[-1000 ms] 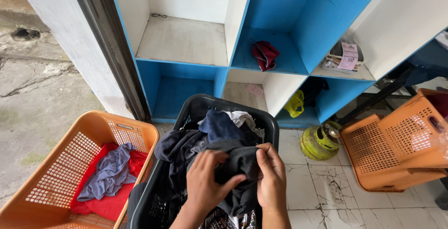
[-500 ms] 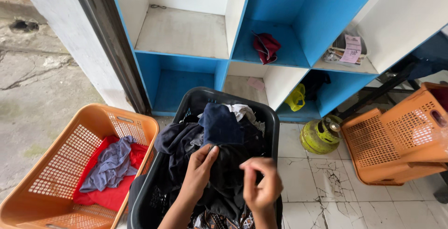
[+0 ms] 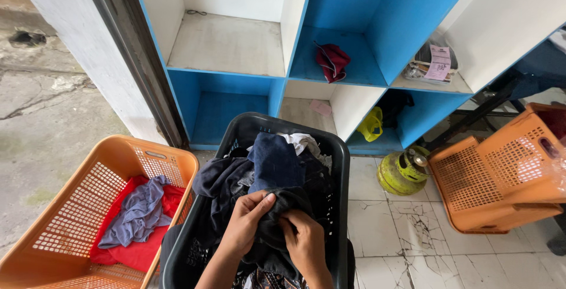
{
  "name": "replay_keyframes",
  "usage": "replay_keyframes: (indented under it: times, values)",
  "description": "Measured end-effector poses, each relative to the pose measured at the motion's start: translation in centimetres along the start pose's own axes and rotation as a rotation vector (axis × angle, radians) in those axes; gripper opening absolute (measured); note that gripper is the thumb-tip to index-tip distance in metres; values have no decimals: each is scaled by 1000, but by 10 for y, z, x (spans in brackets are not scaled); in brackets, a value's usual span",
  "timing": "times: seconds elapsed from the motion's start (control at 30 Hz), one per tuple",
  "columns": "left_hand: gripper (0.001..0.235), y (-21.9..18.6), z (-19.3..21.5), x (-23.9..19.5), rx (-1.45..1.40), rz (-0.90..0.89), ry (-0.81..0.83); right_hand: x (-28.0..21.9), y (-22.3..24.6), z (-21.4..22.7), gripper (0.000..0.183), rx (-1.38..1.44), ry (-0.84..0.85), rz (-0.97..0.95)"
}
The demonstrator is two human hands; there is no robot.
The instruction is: The person sorts through a pile of dark-colored garments in a black laundry basket. They pick up individual items, unfold them, and fold them neatly by hand. The folded clothes are placed back into the basket as the task continues.
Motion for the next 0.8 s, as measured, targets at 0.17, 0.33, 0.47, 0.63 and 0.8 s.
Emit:
replay_keyframes:
  times: [0.17, 0.33, 0.47, 0.63, 0.8]
  values:
    - [58, -49, -32, -13, 679, -460, 77, 8, -15, 12, 16, 117, -86, -81]
    - [62, -25, -19, 7, 1229, -248, -40, 26, -49, 34, 6, 192, -72, -182]
    - [29, -57, -6, 12, 1316, -433, -187, 25, -80, 76, 12, 286, -159, -373]
    - [21, -125, -9, 31, 1331, -553, -293, 7, -85, 105, 20, 309, -199, -517]
    - [15, -162, -28, 30, 1470, -567, -414, 14, -55, 94, 17, 669, -147, -345]
Point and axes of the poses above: each hand's wrist, its own x-axis towards the middle knuckle, its own z-axis out of the back of the hand, y = z × x, the point moved 9 cm from there along x, towards the middle knuckle, and after that the axes turned 1 degree about -z, right-handed, at the moved point
